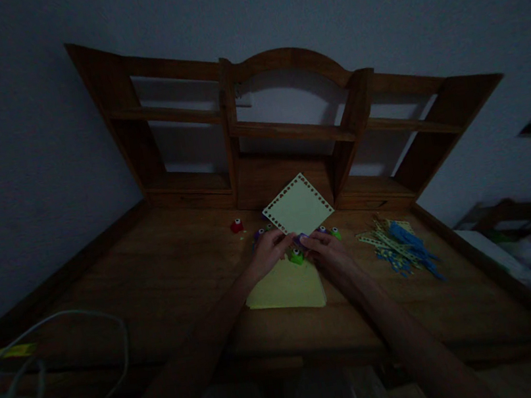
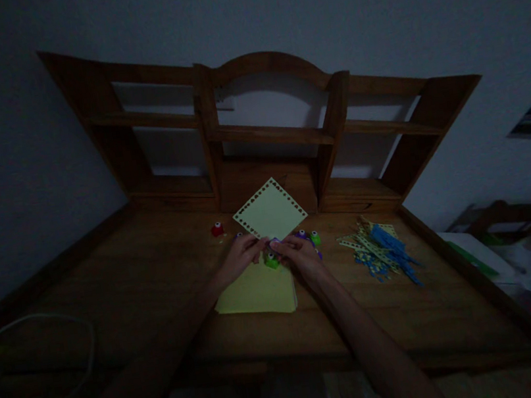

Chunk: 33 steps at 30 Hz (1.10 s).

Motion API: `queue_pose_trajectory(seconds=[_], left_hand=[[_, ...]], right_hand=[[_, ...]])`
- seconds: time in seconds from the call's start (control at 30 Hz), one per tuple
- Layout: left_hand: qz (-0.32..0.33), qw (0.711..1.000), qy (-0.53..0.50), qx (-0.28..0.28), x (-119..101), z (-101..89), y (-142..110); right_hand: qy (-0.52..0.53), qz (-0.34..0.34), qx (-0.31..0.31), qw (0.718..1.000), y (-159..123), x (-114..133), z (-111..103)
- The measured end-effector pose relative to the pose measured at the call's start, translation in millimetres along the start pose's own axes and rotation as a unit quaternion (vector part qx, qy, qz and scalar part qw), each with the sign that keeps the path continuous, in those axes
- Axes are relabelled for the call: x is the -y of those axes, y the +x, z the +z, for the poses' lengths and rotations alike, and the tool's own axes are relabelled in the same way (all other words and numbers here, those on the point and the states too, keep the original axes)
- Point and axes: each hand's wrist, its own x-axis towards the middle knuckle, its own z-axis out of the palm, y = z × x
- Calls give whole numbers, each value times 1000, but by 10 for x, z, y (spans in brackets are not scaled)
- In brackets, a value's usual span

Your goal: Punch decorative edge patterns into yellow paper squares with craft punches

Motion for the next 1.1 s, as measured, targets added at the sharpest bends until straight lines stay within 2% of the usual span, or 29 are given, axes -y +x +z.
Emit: queue_pose_trajectory(seconds=[0.2,0.5,0.7,0.9,1.1], left_hand=[[28,999,30,-28,8,3,16],[56,996,57,-38,36,1,15],[40,998,53,-25,16,12,0],[38,997,69,15,-6,20,-14],[26,998,56,-16,11,8,5]], right_hand=[[-6,-37,-8,999,-16,23,64],[11,-29,-1,1000,-17,32,67],[6,-27,-5,1000,4,-7,33],[20,-9,-26,999,-12,-22,8],[16,-3,-25,1000,9,-1,40]])
